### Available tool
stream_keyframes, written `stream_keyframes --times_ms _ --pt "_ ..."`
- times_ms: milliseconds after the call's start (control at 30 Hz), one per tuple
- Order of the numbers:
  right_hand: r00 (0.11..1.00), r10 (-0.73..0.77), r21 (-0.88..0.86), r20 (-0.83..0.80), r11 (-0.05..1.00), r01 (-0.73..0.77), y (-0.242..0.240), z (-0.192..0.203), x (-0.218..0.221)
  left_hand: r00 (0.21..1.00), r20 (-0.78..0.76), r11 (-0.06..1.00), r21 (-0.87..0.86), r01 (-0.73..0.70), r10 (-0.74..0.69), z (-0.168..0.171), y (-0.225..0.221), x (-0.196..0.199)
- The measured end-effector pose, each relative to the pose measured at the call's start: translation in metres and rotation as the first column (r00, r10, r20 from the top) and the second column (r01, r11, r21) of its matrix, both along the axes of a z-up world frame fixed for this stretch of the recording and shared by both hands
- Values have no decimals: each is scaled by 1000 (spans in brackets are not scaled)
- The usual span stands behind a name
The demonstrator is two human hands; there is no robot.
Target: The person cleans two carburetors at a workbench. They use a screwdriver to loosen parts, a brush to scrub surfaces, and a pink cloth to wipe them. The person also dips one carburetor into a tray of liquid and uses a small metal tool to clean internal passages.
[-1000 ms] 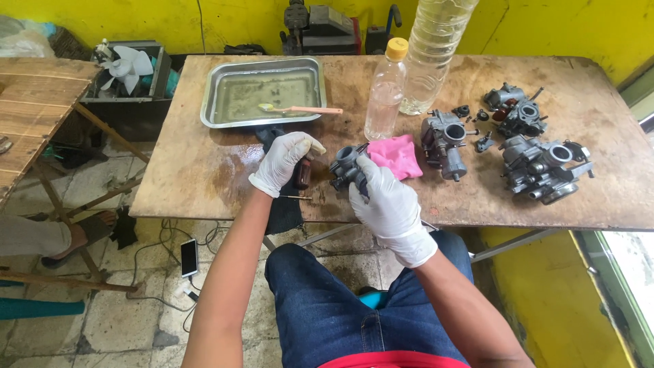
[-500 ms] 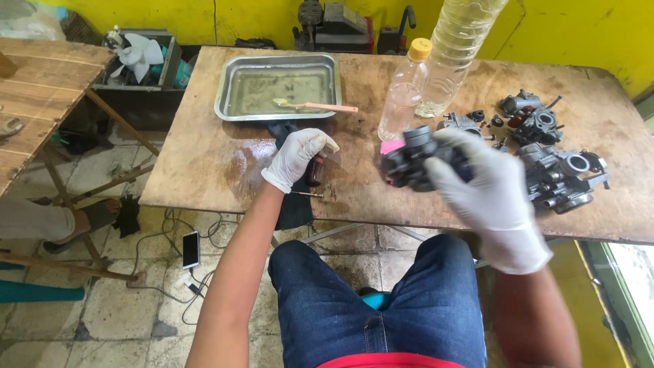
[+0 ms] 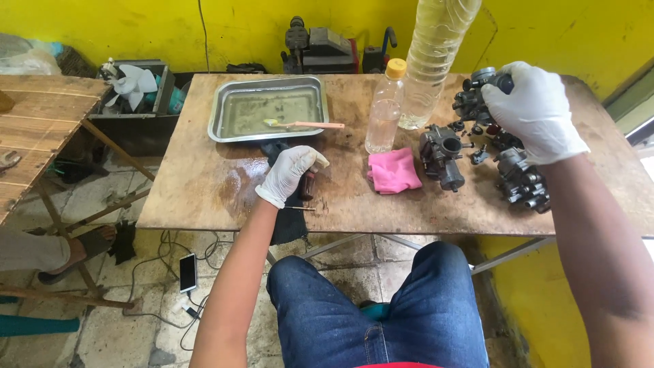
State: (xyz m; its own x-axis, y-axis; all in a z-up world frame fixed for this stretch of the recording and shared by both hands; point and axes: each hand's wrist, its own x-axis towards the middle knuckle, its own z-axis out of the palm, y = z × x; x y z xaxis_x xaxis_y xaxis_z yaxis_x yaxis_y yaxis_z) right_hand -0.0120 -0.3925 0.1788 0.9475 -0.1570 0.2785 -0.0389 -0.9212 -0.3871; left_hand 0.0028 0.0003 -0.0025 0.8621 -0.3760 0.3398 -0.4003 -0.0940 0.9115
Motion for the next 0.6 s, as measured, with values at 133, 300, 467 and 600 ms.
stream_keyframes --times_ms 133,300,467,600 --pt "996 -25 -84 -83 996 18 -9 -18 39 1000 -16 1000 2 0 0 0 0 0" --pt "998 26 -182 -50 983 -34 -32 -57 96 1000 -20 1000 -14 -5 5 -1 1 0" --pt "999 -10 -236 -52 972 -3 -50 -86 137 1000 -27 1000 -12 -7 7 2 2 -1" --pt "998 -27 -242 -53 970 13 -60 -95 155 998 -56 1000 -21 -11 10 3 2 0"
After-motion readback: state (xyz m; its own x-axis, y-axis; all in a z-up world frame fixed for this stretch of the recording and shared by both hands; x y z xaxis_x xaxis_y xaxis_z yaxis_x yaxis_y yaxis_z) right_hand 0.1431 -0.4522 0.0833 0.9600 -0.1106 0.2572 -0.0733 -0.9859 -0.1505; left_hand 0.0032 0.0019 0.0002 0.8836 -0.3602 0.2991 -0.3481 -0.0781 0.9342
